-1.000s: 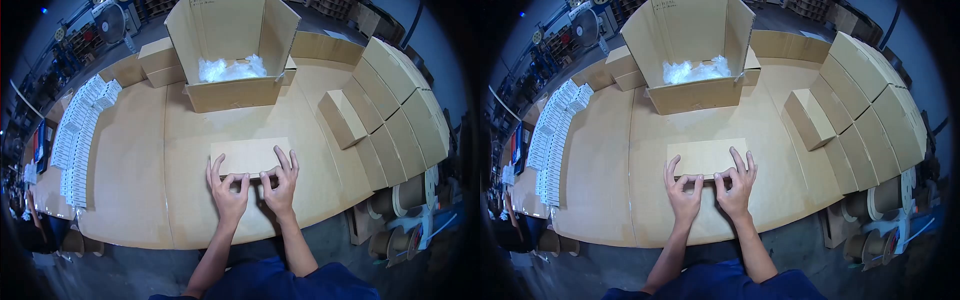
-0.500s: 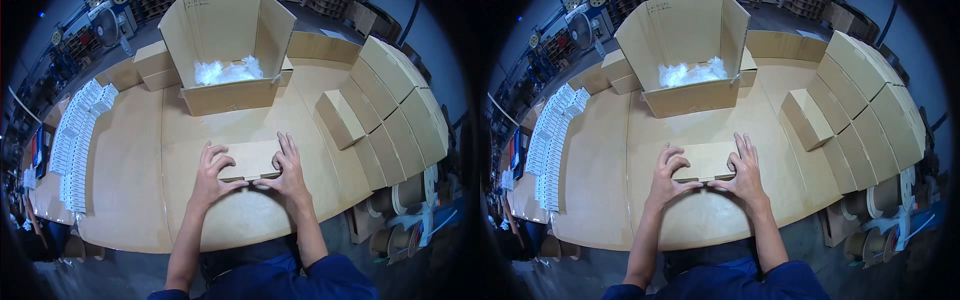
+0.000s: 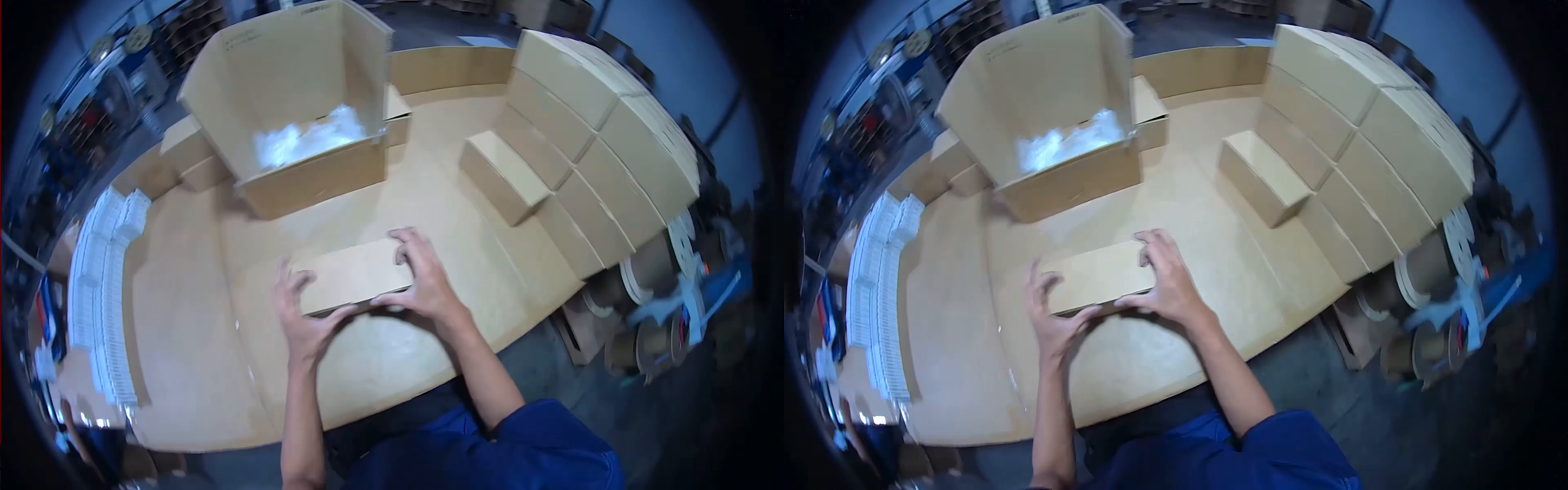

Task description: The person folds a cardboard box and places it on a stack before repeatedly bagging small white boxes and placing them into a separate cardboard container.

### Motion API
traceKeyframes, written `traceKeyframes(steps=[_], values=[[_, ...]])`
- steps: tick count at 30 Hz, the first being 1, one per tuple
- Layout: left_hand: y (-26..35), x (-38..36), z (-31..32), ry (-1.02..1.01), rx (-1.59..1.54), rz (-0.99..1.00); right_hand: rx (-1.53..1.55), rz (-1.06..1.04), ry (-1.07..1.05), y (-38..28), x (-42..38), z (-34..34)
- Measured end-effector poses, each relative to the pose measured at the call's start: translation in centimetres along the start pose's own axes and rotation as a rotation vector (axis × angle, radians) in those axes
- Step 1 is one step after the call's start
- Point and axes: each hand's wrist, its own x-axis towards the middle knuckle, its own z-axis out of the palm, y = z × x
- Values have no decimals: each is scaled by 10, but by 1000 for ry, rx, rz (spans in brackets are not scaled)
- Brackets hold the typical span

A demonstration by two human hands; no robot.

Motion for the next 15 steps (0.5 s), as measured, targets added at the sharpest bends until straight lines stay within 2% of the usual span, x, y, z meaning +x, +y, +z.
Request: traceKeyframes(steps=[1, 2, 5, 10, 12, 13, 14, 15], values=[[-7, -10, 6, 15, -219, -104, 27, 7, 8, 1, -2, -3], [-15, -21, 11, 20, -428, -215, 3, -86, 38, 9, -6, -4], [-11, -35, 12, -103, -564, -333, 63, -22, 45, 12, -24, -14], [9, -11, 51, -323, -388, -227, -1, 31, 159, 33, -59, -63], [24, 1, 80, -419, -344, -165, -34, 139, 254, 41, -80, -89], [47, 5, 99, -370, -414, -80, -82, 185, 310, 44, -95, -103], [44, 8, 121, -413, -270, 80, -132, 233, 363, 47, -112, -117], [61, 13, 136, -461, -277, 141, -161, 252, 449, 53, -128, -129]])
